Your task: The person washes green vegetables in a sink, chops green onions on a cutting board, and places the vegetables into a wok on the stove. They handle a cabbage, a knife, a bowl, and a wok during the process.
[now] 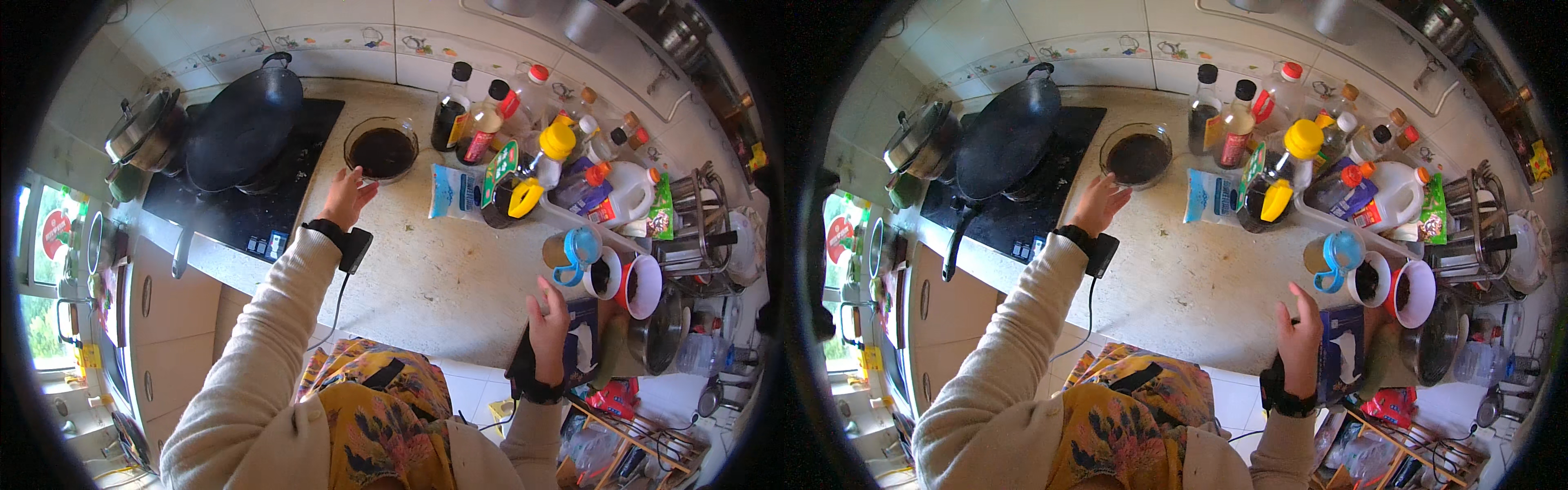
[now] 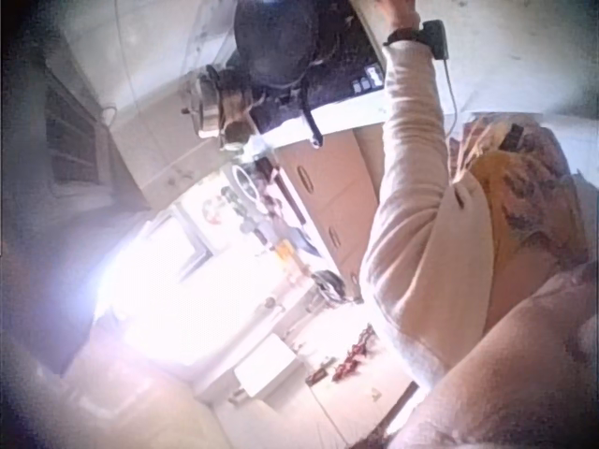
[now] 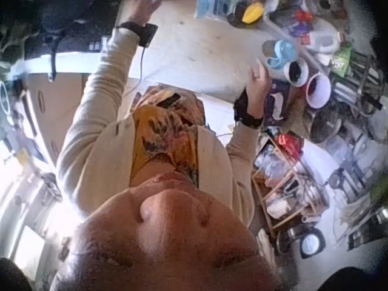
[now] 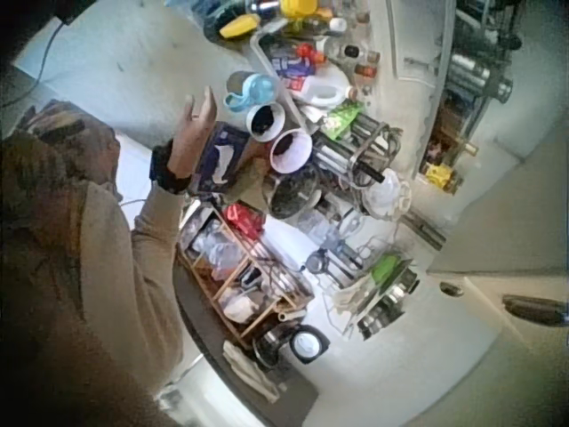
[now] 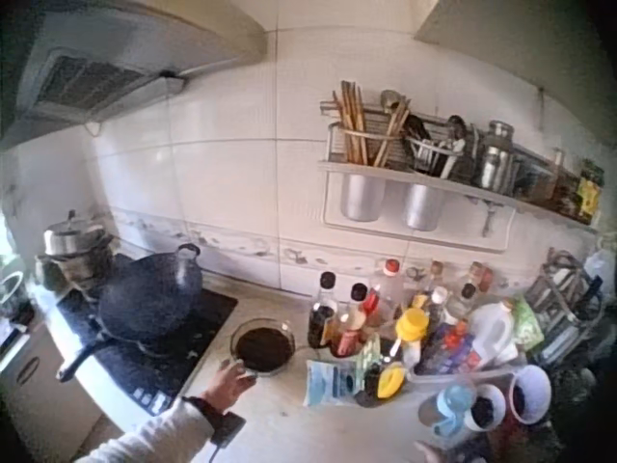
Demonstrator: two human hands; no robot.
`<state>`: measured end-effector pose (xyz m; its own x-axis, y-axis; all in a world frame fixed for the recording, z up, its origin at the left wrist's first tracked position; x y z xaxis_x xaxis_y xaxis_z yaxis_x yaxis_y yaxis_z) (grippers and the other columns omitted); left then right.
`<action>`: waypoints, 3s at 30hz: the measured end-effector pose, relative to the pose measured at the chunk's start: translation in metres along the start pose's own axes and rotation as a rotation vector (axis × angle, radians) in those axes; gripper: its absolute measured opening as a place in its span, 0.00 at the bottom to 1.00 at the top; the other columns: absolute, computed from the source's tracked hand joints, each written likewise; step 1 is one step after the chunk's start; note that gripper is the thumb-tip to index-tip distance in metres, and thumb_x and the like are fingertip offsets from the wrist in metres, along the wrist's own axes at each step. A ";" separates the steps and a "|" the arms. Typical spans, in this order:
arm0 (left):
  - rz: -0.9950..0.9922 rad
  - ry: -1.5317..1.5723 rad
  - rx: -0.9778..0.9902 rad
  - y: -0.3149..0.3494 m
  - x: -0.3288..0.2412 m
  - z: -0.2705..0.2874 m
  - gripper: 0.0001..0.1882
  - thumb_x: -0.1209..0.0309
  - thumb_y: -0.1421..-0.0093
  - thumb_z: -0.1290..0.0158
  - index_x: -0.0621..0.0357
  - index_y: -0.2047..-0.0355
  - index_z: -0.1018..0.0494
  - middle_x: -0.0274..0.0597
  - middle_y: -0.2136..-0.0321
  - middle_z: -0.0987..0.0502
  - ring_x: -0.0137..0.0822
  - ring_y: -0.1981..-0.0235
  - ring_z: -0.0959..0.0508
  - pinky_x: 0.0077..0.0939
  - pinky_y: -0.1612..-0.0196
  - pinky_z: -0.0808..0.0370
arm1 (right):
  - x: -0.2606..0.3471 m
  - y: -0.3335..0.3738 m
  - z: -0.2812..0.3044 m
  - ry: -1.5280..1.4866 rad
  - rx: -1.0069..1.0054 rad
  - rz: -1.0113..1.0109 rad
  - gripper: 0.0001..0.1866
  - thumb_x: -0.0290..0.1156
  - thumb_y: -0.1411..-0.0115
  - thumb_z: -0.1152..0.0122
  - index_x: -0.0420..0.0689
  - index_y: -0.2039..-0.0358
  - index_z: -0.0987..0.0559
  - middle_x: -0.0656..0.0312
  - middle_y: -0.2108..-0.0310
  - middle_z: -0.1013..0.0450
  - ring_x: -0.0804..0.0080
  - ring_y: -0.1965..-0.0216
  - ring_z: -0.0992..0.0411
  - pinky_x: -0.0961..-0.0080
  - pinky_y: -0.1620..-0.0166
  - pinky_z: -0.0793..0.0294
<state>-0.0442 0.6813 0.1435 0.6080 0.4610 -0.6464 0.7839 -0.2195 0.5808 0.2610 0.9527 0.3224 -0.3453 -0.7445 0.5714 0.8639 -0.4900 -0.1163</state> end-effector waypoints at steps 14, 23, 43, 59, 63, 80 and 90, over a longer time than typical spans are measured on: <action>0.134 -0.029 0.101 -0.035 0.003 0.001 0.09 0.77 0.43 0.58 0.70 0.62 0.37 0.53 0.66 0.28 0.46 0.67 0.21 0.38 0.58 0.20 | -0.022 0.020 -0.017 -0.189 0.092 -0.211 0.17 0.25 0.41 0.42 0.35 0.51 0.26 0.49 0.55 0.25 0.65 0.54 0.25 0.74 0.51 0.27; 0.064 -0.205 0.167 0.032 -0.007 -0.002 0.10 0.76 0.43 0.57 0.67 0.61 0.36 0.52 0.69 0.26 0.46 0.70 0.21 0.37 0.62 0.20 | -0.054 0.038 0.003 -0.239 0.054 -0.279 0.16 0.27 0.40 0.42 0.35 0.52 0.26 0.52 0.57 0.24 0.70 0.55 0.25 0.77 0.52 0.27; 0.404 -0.419 0.457 0.181 0.133 -0.094 0.14 0.66 0.37 0.57 0.56 0.53 0.34 0.45 0.66 0.23 0.36 0.72 0.20 0.31 0.65 0.20 | -0.101 0.060 0.129 -0.407 -0.130 -0.456 0.19 0.31 0.37 0.44 0.39 0.47 0.28 0.54 0.54 0.25 0.74 0.59 0.25 0.80 0.58 0.26; 0.443 -0.323 0.477 0.204 0.193 -0.128 0.37 0.62 0.38 0.47 0.52 0.36 0.56 0.54 0.51 0.31 0.48 0.62 0.21 0.41 0.61 0.20 | -0.143 -0.036 0.025 -0.153 -0.167 -0.288 0.20 0.42 0.41 0.38 0.37 0.75 0.30 0.55 0.77 0.29 0.67 0.75 0.34 0.68 0.68 0.33; 0.348 -0.420 0.418 0.205 0.143 -0.078 0.28 0.53 0.34 0.54 0.56 0.41 0.39 0.47 0.62 0.26 0.34 0.70 0.22 0.30 0.65 0.20 | -0.145 -0.038 0.019 -0.533 -0.087 -0.213 0.15 0.36 0.37 0.42 0.35 0.67 0.30 0.56 0.69 0.25 0.73 0.67 0.30 0.74 0.61 0.32; -0.580 0.423 -0.026 0.185 -0.119 0.368 0.28 0.58 0.34 0.54 0.55 0.38 0.44 0.48 0.45 0.34 0.45 0.43 0.34 0.36 0.40 0.35 | -0.102 -0.011 0.046 -0.324 -0.502 -0.223 0.18 0.30 0.38 0.43 0.37 0.49 0.29 0.55 0.56 0.27 0.71 0.55 0.29 0.77 0.51 0.31; -0.569 0.028 -0.158 0.188 -0.147 0.387 0.20 0.71 0.34 0.53 0.64 0.44 0.36 0.47 0.56 0.25 0.34 0.55 0.24 0.23 0.48 0.27 | -0.029 0.034 0.011 -0.491 -0.591 -0.197 0.14 0.27 0.40 0.40 0.35 0.55 0.26 0.59 0.60 0.25 0.75 0.58 0.27 0.80 0.52 0.29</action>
<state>0.0623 0.2399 0.1559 0.0919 0.4912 -0.8662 0.9562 0.1992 0.2144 0.3043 0.9626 0.3114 -0.1514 -0.4015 0.9033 0.4189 -0.8538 -0.3093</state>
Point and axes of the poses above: each hand's wrist, its own y-axis away from the middle knuckle, its own z-axis out of the back of the hand, x = y × z, the point moved 4 cm from there along -y, towards the middle knuckle
